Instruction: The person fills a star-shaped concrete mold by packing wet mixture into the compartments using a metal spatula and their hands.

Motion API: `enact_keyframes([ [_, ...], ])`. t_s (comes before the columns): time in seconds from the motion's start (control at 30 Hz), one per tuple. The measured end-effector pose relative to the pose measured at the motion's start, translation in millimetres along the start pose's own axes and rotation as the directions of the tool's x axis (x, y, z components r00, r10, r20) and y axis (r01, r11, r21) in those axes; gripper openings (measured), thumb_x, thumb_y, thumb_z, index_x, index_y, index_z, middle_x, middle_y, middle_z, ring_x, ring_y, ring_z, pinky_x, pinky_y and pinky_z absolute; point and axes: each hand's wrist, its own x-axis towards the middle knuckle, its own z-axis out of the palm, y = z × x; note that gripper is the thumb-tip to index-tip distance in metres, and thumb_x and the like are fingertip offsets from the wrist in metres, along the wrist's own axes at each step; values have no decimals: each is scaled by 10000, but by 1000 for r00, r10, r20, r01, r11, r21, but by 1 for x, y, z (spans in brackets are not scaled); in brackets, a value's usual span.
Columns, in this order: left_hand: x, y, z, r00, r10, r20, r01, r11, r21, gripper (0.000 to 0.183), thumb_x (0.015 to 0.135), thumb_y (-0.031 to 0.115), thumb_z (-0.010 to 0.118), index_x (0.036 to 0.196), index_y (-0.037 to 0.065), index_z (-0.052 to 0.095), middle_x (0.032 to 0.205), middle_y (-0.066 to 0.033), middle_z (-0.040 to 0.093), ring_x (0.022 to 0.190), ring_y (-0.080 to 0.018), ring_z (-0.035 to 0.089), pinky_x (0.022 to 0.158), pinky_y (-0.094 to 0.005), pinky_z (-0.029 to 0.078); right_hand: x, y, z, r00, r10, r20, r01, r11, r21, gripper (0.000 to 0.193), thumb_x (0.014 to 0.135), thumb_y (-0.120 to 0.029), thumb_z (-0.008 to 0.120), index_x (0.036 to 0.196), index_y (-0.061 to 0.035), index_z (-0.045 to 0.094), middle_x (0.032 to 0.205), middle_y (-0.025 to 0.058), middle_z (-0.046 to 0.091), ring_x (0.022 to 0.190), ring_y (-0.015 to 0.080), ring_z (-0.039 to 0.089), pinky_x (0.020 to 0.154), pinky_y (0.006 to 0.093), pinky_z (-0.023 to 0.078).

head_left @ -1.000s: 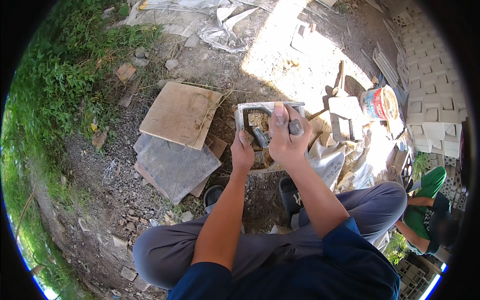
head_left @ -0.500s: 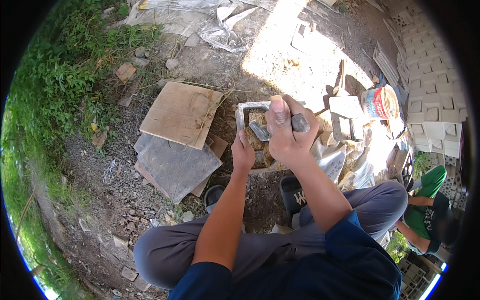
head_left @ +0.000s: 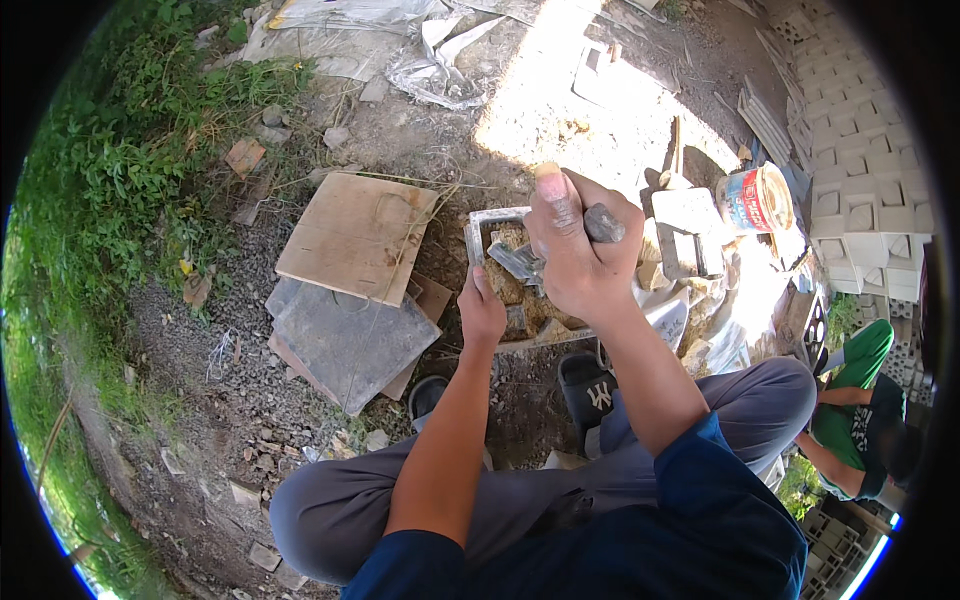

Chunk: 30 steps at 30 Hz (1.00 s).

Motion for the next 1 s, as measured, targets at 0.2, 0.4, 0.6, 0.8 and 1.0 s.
enact_keyframes([
  [0.2, 5, -8, 3, 999, -9, -36, 11, 997, 75, 477, 1081, 326, 310, 1347, -10, 518, 781, -237, 590, 677, -369, 538, 657, -455, 438, 3, 16, 6, 996, 88, 8, -87, 995, -45, 448, 1040, -331, 532, 706, -35, 505, 579, -50, 434, 521, 31, 354, 459, 235, 286],
  [0.4, 3, 9, 4, 1000, 15, 23, -15, 1000, -12, 476, 1077, 310, 312, 1346, -21, 523, 794, -240, 595, 680, -344, 548, 666, -460, 441, 13, 37, 16, 995, 34, -95, -49, 987, -155, 456, 1041, -332, 533, 686, -47, 512, 579, -56, 429, 518, 30, 341, 460, 249, 282],
  [0.6, 4, 13, 3, 999, -46, 21, 45, 998, 40, 519, 1085, 359, 282, 1325, -39, 513, 731, -218, 551, 622, -336, 503, 635, -461, 422, 31, -3, 10, 947, 15, -320, -13, 1000, 6, 483, 1029, -307, 564, 640, -36, 469, 531, -41, 351, 529, 38, 309, 460, 281, 264],
  [0.8, 2, 30, -7, 945, -285, 161, 279, 958, 62, 545, 1082, 371, 280, 1406, -26, 466, 1184, -283, 624, 1117, -399, 609, 918, -444, 456, 39, 6, 21, 897, -40, -441, 2, 996, -86, 487, 1044, -301, 529, 643, -52, 413, 546, -55, 332, 541, 35, 293, 470, 263, 245],
  [1.0, -1, 21, -3, 990, -127, 55, 126, 992, 6, 545, 1076, 394, 287, 1312, -38, 521, 718, -231, 551, 621, -386, 499, 624, -488, 402, 32, 17, 32, 920, 33, -391, -27, 999, 21, 483, 1045, -335, 516, 671, -39, 435, 574, -39, 361, 545, 49, 298, 479, 267, 260],
])
